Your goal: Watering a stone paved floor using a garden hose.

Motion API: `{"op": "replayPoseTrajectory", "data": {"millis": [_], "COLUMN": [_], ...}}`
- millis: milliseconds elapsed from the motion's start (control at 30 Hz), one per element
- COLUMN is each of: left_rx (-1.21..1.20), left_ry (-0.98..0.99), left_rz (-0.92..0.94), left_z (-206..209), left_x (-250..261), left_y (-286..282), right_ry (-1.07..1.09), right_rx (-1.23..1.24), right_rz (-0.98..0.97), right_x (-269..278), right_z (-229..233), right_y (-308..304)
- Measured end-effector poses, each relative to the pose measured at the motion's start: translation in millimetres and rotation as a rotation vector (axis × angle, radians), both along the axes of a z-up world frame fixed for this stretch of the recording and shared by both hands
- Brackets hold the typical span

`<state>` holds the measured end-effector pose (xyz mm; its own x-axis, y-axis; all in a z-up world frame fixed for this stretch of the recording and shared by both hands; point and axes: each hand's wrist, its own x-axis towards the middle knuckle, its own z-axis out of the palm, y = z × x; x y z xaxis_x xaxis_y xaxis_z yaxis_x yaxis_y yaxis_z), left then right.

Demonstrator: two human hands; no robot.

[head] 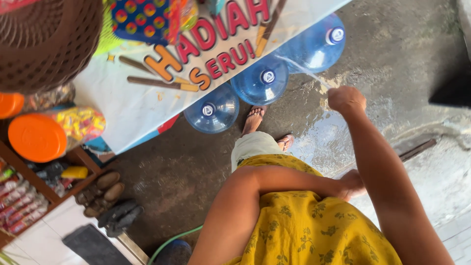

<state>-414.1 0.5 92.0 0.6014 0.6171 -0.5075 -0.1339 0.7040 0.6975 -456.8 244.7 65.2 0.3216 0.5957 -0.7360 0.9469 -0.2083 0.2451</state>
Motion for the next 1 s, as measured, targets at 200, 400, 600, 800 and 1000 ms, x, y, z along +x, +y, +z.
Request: {"op": "replayPoseTrajectory", "data": {"millis": [200, 400, 600, 800, 1000], "left_rx": [0.049, 0.033, -0.046, 0.086, 0.205], "left_ry": [0.062, 0.227, 0.275, 0.152, 0.193], "left_rz": [-0.213, -0.619, -0.911, -1.375, -1.613], "left_z": [-67, -74, -55, -29, -33], "left_x": [53, 46, 40, 66, 109], "left_y": [-77, -139, -169, -170, -202], "right_ry": [0.033, 0.144, 0.360, 0.551, 0.540], "right_rx": [0.023, -0.135, 0.093, 0.260, 0.569], "right_rz": [-0.192, -0.501, -1.321, -1.942, -2.241], "right_x": [96, 207, 249, 322, 333], "right_z": [-30, -97, -60, -117, -70], "right_y": [-58, -174, -293, -464, -534]}}
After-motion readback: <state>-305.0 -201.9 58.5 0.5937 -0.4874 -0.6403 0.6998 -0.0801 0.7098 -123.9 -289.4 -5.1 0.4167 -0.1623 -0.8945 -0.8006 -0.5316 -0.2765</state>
